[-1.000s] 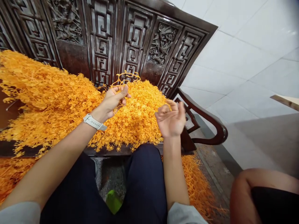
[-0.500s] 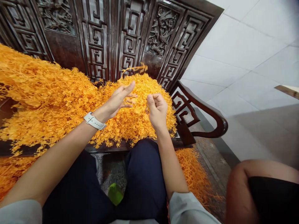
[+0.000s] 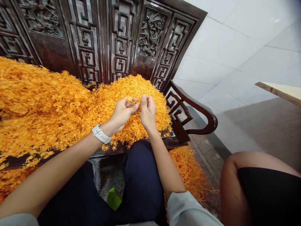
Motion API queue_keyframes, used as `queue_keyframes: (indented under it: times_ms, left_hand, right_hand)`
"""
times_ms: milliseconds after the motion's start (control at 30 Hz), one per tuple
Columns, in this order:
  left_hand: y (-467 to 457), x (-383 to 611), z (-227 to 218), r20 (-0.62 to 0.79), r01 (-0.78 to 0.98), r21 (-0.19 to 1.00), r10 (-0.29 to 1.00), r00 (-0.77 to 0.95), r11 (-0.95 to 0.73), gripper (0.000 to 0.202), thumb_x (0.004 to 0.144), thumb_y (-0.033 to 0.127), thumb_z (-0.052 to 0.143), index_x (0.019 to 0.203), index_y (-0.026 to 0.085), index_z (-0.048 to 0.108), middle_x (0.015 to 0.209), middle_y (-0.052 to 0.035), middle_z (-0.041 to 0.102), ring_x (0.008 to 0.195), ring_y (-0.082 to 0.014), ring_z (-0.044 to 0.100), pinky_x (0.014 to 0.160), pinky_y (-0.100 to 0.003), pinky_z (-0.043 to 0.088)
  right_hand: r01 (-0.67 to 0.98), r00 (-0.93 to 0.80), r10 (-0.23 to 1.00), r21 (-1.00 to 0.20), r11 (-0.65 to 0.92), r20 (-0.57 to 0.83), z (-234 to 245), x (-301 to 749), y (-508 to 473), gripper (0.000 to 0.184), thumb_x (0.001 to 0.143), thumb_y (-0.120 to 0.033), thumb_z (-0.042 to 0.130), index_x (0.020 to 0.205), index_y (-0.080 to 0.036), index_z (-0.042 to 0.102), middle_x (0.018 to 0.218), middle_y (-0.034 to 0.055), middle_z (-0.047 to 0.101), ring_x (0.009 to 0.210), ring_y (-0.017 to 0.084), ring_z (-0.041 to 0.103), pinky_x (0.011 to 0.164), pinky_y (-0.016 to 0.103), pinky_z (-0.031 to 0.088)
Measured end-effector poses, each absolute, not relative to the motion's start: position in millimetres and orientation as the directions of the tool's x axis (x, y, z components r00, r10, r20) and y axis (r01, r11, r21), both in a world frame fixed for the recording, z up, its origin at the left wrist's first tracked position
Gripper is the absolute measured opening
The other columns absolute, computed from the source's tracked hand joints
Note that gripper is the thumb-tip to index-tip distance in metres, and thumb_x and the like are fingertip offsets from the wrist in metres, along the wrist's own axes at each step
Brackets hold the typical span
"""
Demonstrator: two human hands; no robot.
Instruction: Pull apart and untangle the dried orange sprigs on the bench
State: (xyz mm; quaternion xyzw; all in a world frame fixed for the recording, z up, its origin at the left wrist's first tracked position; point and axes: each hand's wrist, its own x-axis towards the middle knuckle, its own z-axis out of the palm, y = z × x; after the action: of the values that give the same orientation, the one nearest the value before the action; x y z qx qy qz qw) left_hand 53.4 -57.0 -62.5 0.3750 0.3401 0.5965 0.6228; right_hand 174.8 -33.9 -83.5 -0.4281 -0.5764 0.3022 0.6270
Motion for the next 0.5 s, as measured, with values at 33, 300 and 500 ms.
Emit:
queue_keyframes:
  times_ms: [33,300,500]
  left_hand:
    - [-58.5,55.1,-63.1,0.033,-0.489,0.872,0.998,0.051,-0.004,0.030,0.075,0.013,0.092,0.091,0.016,0.067,0.086,-0.0011,0.070,0.076,-0.0092,0.063,0.068,-0.021,0.052]
    - [-57.2,64.9,-78.2,0.107,-0.419,0.897,0.988,-0.107,-0.143,0.045,0.064,0.038,0.103,0.083,0.015,0.069,0.082,-0.0019,0.071,0.076,-0.0123,0.066,0.073,-0.026,0.054]
    - [-62.2,64.6,-74.2,0.015,-0.533,0.845,0.998,-0.064,-0.047,0.051,0.058,0.036,0.107,0.082,0.014,0.068,0.080,-0.0011,0.073,0.074,-0.0101,0.067,0.074,-0.024,0.054]
  right_hand:
    - [0.145,0.161,0.870,-0.884,0.445,0.465,-84.6,174.5,-34.1,0.052,0.100,-0.074,0.057,0.084,-0.025,0.052,0.078,-0.0012,0.055,0.074,0.015,0.051,0.071,0.033,0.043]
    - [0.324,0.182,0.800,-0.803,0.501,0.572,-84.1,173.0,-41.4,0.049,0.107,-0.063,0.054,0.079,-0.024,0.048,0.068,-0.0047,0.049,0.062,0.012,0.043,0.064,0.032,0.033]
    - [0.398,0.242,0.748,-0.766,0.505,0.619,-86.1,170.8,-40.7,0.048,0.108,-0.060,0.051,0.078,-0.024,0.044,0.066,-0.0058,0.045,0.059,0.011,0.041,0.062,0.032,0.030]
